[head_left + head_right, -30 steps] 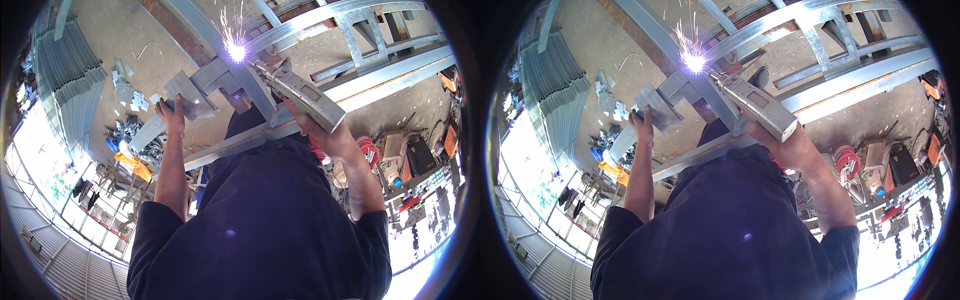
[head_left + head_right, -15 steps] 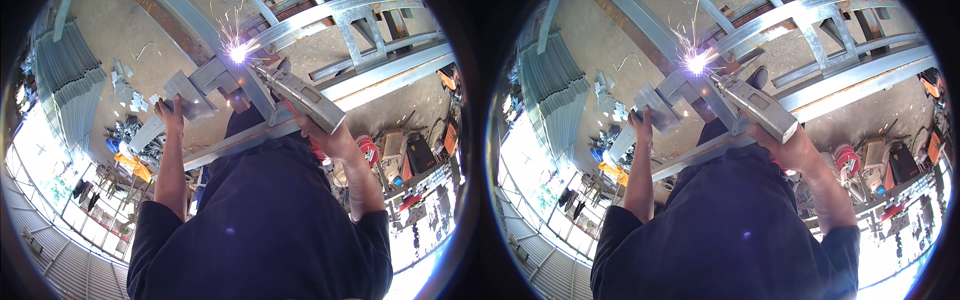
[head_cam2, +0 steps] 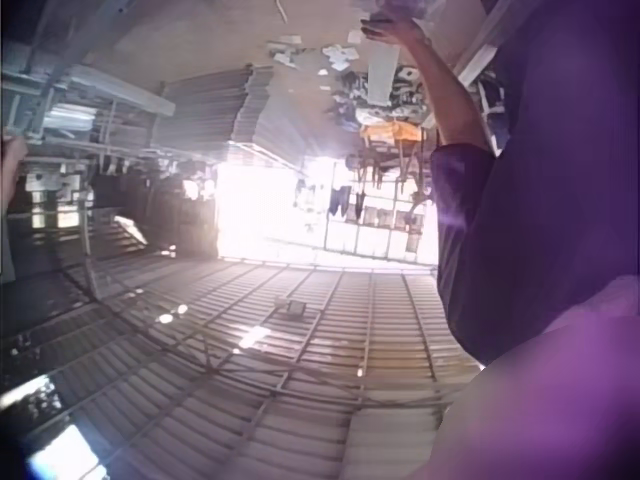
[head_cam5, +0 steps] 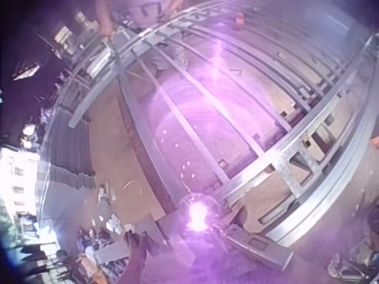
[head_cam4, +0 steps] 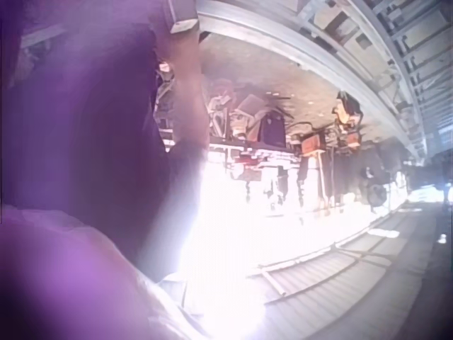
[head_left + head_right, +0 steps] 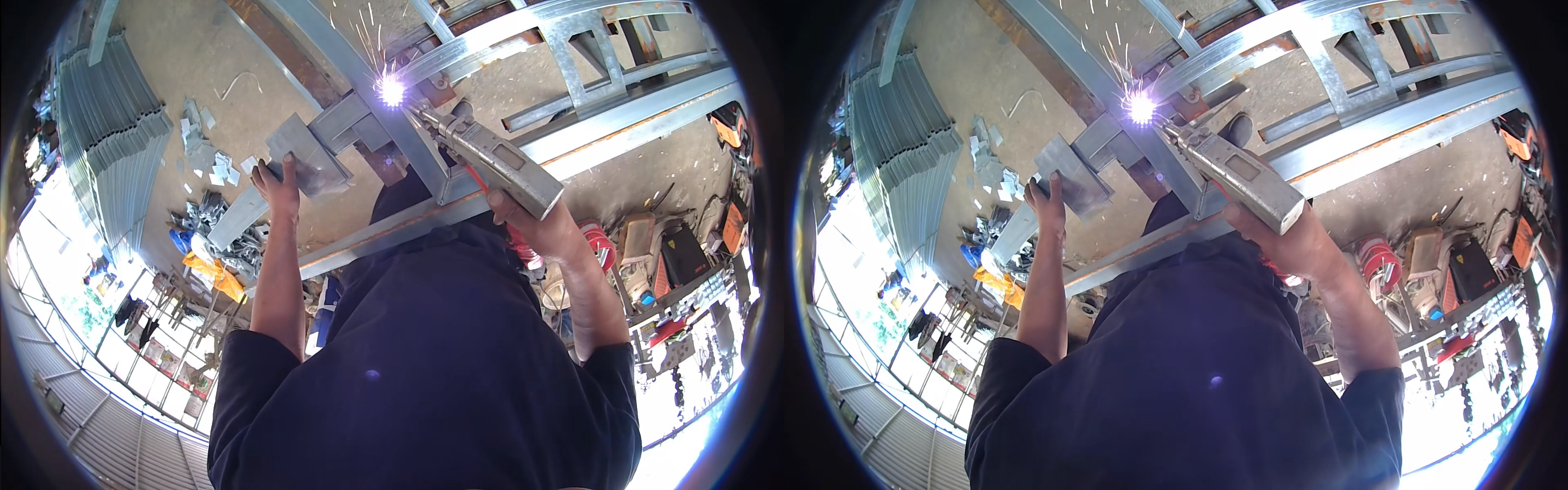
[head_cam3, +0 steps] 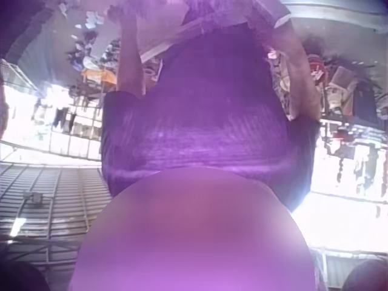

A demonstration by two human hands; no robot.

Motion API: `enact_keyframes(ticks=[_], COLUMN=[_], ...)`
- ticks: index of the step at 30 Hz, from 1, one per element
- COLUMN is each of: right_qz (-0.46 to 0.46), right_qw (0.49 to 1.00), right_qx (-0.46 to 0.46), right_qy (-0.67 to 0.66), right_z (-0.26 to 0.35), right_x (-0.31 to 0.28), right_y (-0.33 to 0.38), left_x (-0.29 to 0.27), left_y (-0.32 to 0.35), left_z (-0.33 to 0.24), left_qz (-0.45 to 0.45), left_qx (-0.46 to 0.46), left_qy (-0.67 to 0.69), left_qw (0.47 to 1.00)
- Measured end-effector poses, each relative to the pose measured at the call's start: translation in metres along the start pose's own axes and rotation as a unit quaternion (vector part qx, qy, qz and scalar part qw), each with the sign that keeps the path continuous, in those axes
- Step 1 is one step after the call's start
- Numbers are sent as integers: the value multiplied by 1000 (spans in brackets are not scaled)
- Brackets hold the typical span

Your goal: The person positions metal bars onto a large metal frame structure and then uses a welding torch to weld the joints. The person moves along the frame to weld multiple connection points.

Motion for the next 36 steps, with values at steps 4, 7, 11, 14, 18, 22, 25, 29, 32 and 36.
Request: enact_keyframes(ticks=[4, 7, 11, 14, 18, 22, 25, 29, 32, 36], right_qz=[-30, -46, -99, -157, -242, -339, -401, -421, -412, -353], right_qw=[1000, 996, 987, 968, 929, 859, 800, 752, 750, 790], right_qx=[-6, -62, -122, -190, -280, -384, -443, -505, -514, -500], right_qy=[-5, -39, -44, -44, -5, 20, 50, 48, 61, 31], right_z=[-9, 4, 17, 15, 30, 51, 77, 105, 118, 128], right_x=[-10, -16, -18, -16, -29, -65, -94, -145, -188, -261], right_y=[14, 37, 71, 98, 151, 210, 253, 291, 300, 298], left_x=[-2, -1, 3, 7, 9, 1, -22, -20, 25, 110], left_y=[-2, -2, -2, -9, -8, -15, 17, 114, 184, 211], left_z=[-3, 4, -1, 1, 3, 13, -36, -178, -293, -395], left_qz=[-9, -22, -39, -60, -90, -143, -197, -98, 14, 71], left_qx=[4, -1, -5, -3, 6, 35, 83, 221, 319, 307], left_qy=[-55, -22, -39, -66, -69, 55, 94, 204, 147, 108], left_qw=[998, 1000, 998, 996, 994, 988, 972, 949, 936, 943])
Point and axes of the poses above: each hand's wrist, its own y-axis away from the middle knuckle, its own x-axis out of the palm, z = x × y, the point moved 8 cm from there along -y, towards the middle knuckle, and after that the axes turned 9 degrees about -y, right-handed, at the moved point
